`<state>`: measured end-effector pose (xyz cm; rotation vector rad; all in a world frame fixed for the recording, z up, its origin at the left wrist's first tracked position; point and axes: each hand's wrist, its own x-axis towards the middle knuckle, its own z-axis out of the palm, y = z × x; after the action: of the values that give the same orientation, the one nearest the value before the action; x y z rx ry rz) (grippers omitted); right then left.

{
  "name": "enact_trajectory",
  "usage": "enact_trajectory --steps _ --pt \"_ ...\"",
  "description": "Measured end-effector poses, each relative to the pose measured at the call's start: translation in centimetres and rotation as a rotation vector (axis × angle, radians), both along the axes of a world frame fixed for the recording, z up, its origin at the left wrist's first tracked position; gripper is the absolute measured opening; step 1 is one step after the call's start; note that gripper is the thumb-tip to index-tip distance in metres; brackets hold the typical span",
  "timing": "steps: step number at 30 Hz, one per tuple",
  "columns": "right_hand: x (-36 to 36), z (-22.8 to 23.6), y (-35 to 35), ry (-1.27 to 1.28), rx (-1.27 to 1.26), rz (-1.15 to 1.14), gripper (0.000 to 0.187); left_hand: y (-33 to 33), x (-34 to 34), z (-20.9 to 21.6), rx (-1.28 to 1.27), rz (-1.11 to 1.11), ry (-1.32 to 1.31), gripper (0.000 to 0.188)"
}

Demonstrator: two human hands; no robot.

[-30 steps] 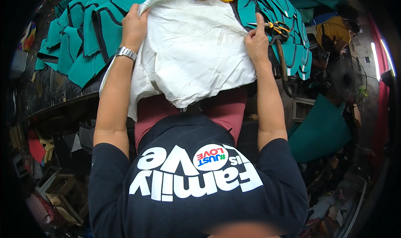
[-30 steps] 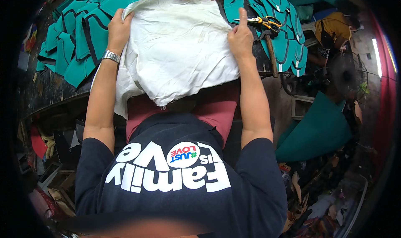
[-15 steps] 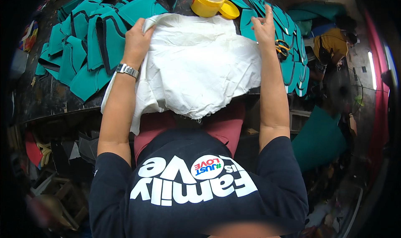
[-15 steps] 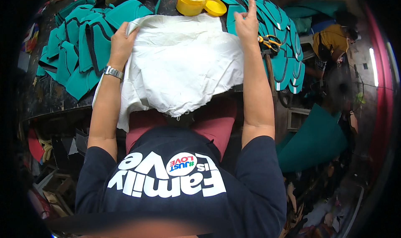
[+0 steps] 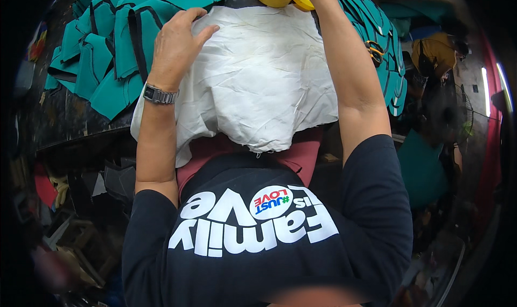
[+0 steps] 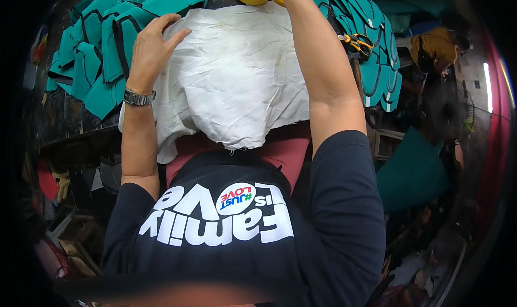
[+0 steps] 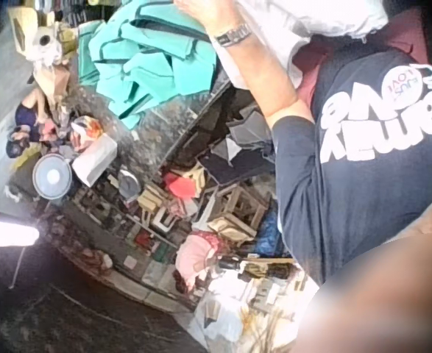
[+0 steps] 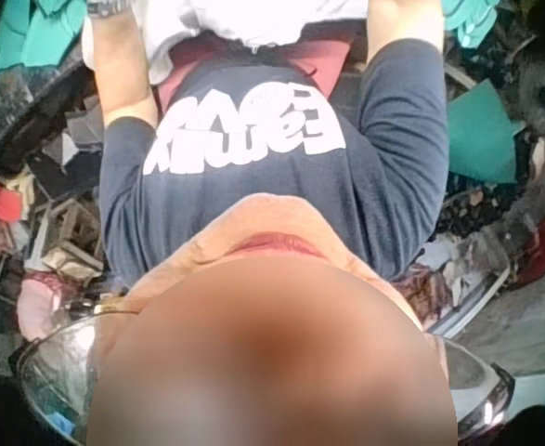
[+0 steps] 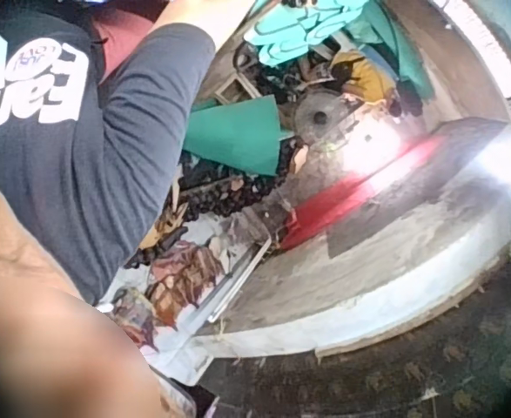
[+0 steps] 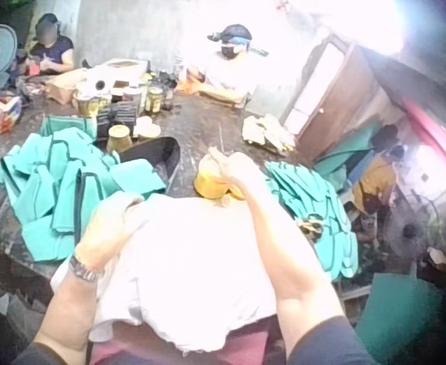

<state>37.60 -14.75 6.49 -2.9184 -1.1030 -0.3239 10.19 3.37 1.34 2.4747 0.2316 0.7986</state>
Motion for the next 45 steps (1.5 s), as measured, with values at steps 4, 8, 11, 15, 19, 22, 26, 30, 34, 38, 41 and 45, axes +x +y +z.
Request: enact_trajectory --steps 4,8,11,15,19,22,26,30,34,38,41,45 --pt "-2.2 1.2 -0.6 -0.080 0.173 -0.174 0.068 -0.4 0.2 -1.7 -0.015 0.045 0.066 0.040" --pt "-4.8 2.3 -3.8 0.681 0.184 -0.159 0.067 0.4 0.3 -2.4 -0.086 0.029 0.046 0.038" --pt "-8.6 2.3 -9.2 0.777 0.344 -0.141 0.077 0.3 0.2 -2.4 -0.132 0.006 -0.070 0.030" --pt "-15.3 -2.0 -16.0 0.853 0.904 -0.069 0.090 -0.3 0.1 -2.4 -0.100 -0.033 -0.131 0.026" --pt "-20.1 -6.3 -19.9 0.478 0.731 -0.080 0.067 -0.1 0.5 -2.7 -0.083 -0.055 -0.054 0.024" --pt "-22.0 -7.8 -20.6 0.284 0.314 -0.213 0.065 0.2 0.5 -3.2 -0.129 -0.079 -0.071 0.025" --pt "-21.9 -7.7 -19.7 0.165 0.115 -0.299 0.077 0.8 0.2 -3.2 -0.250 -0.070 -0.103 0.024" --pt "-20.7 -7.4 -18.8 0.144 0.050 -0.301 0.080 0.6 -0.3 -1.6 0.009 0.036 -0.166 0.028" --pt "-21.0 -7.4 -18.7 0.181 0.066 -0.237 0.077 -3.9 -1.9 0.5 0.207 -0.063 -0.321 0.034" --pt "-21.4 -7.3 -19.6 0.274 0.051 -0.181 0.070 -12.2 -5.0 0.7 -0.195 -0.810 -0.041 0.051" --pt "-20.1 -6.7 -20.7 0.517 0.323 -0.172 0.066 -15.3 -5.2 -0.6 -0.003 -0.905 -0.012 0.051" --pt "-19.4 -6.4 -21.9 0.615 0.819 -0.120 0.067 -15.5 -4.4 -2.8 -0.016 -0.917 -0.064 0.035"
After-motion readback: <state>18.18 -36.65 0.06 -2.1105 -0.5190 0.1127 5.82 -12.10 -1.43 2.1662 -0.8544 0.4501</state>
